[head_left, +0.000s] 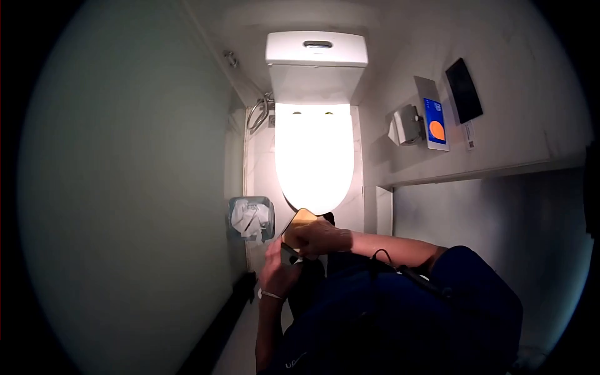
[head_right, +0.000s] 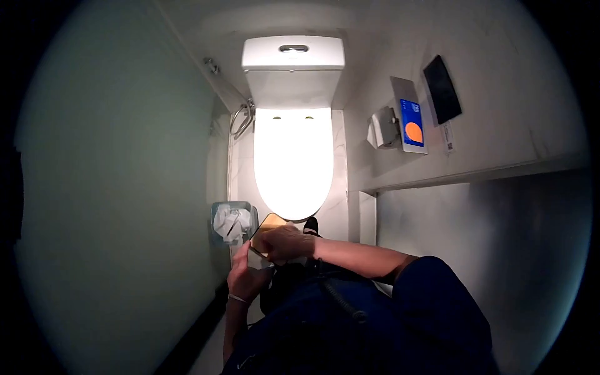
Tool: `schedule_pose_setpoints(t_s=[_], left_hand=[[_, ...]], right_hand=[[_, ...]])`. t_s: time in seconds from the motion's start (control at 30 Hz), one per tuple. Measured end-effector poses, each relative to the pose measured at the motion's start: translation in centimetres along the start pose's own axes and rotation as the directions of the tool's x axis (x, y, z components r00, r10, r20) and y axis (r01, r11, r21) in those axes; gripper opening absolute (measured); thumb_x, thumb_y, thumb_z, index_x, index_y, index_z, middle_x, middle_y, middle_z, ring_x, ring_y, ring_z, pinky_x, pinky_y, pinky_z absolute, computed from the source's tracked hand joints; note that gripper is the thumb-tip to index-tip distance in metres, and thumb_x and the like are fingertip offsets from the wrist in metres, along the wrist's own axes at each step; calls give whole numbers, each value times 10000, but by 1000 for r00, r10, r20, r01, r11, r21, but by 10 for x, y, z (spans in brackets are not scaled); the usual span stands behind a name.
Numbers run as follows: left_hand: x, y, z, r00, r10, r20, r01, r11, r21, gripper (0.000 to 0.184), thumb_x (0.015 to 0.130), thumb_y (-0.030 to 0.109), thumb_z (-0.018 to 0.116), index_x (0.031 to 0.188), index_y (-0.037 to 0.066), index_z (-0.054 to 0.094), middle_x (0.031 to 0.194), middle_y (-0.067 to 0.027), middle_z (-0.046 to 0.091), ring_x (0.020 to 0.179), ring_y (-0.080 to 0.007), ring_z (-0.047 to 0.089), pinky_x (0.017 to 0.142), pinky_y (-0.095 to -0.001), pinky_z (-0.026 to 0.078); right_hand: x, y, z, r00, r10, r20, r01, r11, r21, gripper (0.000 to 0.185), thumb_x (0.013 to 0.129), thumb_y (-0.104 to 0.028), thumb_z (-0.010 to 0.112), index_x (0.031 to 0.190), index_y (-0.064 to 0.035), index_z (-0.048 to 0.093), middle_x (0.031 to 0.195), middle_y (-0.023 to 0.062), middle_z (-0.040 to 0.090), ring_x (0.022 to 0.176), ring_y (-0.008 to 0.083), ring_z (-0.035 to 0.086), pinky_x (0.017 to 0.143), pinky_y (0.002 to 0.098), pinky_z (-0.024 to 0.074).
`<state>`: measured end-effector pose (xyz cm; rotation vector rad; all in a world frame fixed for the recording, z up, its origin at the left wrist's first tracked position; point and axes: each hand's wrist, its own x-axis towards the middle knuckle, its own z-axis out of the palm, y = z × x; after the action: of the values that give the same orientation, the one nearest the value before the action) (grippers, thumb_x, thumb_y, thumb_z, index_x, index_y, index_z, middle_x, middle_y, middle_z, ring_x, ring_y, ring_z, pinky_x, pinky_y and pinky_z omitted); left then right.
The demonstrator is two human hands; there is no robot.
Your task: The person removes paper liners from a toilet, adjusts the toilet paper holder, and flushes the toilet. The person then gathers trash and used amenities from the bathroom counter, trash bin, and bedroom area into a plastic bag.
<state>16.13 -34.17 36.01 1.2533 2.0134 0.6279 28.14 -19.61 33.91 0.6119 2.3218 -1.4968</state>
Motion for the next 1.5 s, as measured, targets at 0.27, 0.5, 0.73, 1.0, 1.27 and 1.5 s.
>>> schedule_pose_setpoints(t_s=[0.27,0.5,0.73,1.0,1.27,1.5], left_hand=[[-110,-98,-45,903,-20,430,200,904,-377,585,641,168,757,1170,106,515,1093,-54,575,1000,-171,543,864,-320,443],[-121,-188,-15,875,241,420,25,844,-536,540,702,367,650,1158,110,517,1053,-138,579,961,-308,553,821,-395,449],[-109,-172,-55,907,30,421,97,956,-278,524,748,394,572,1169,92,493,1076,-170,567,972,-338,552,811,-419,454],[-152,-163,-41,738,-342,582,165,927,336,417,771,337,561,1130,127,529,1029,-184,587,913,-349,582,760,-438,475],[-87,-186,34,815,96,572,31,978,-208,475,761,364,614,1077,25,512,1038,-249,565,976,-401,544,779,-447,452],[-54,-191,85,639,-132,758,356,924,-139,684,733,392,653,1288,75,409,1231,-201,483,1089,-363,500,928,-434,388]], right_hand=[[43,-16,187,804,-496,327,250,781,572,229,709,-152,615,911,-46,595,786,47,589,716,119,545,628,272,450],[53,-32,229,829,-343,443,-217,533,818,426,665,-207,646,1049,-32,584,799,85,625,712,192,583,649,307,456],[65,-73,211,945,-140,297,162,986,-49,435,669,-230,650,1067,-65,586,842,103,633,746,211,595,667,320,459],[72,-83,230,908,-254,334,275,961,-16,410,654,-262,673,1040,-135,614,884,118,648,780,256,615,689,352,466],[90,-4,196,859,218,462,-206,976,-78,267,647,-261,669,856,-95,662,783,119,645,740,239,628,634,358,467],[112,66,57,996,-66,57,59,990,125,145,663,-184,679,719,-61,627,672,85,604,640,177,582,576,320,457]])
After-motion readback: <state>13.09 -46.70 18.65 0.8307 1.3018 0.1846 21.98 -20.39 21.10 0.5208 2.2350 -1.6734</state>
